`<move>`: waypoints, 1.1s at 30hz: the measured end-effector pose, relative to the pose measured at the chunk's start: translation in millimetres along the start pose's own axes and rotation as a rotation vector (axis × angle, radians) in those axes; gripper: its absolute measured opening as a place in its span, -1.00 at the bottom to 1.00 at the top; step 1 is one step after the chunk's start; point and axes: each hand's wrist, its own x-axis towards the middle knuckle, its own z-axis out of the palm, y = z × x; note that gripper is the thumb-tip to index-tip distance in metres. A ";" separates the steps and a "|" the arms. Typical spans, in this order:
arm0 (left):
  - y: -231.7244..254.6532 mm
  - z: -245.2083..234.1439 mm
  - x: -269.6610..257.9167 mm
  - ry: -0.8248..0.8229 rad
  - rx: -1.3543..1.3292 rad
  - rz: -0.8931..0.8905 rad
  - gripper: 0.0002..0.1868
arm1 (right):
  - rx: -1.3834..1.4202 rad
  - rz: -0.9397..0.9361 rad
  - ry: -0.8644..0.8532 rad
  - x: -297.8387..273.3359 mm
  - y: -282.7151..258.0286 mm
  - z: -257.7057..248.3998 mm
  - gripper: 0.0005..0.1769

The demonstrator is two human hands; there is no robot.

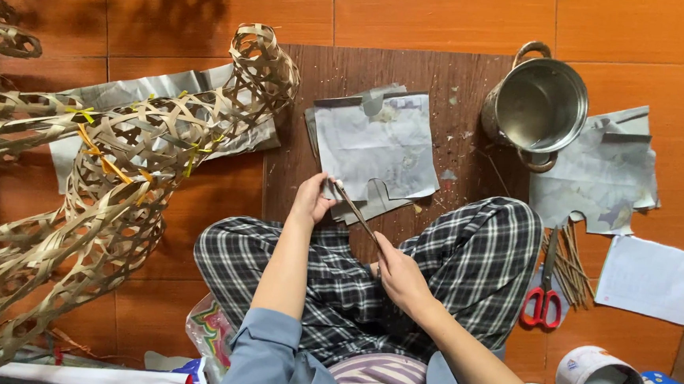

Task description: Applying glue-soaked paper to a woven giraffe frame to create a sculpture

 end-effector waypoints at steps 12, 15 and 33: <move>-11.2 2.2 6.5 0.024 0.336 0.192 -0.71 | 0.557 0.230 0.067 3.6 62.6 20.4 -0.57; -18.5 -12.0 32.6 0.082 0.463 0.191 -0.63 | 0.578 0.327 0.216 0.8 46.3 -11.7 -0.52; -3.5 8.4 9.8 0.092 0.576 0.197 -0.49 | -0.340 0.287 0.592 40.4 121.2 -208.3 -0.59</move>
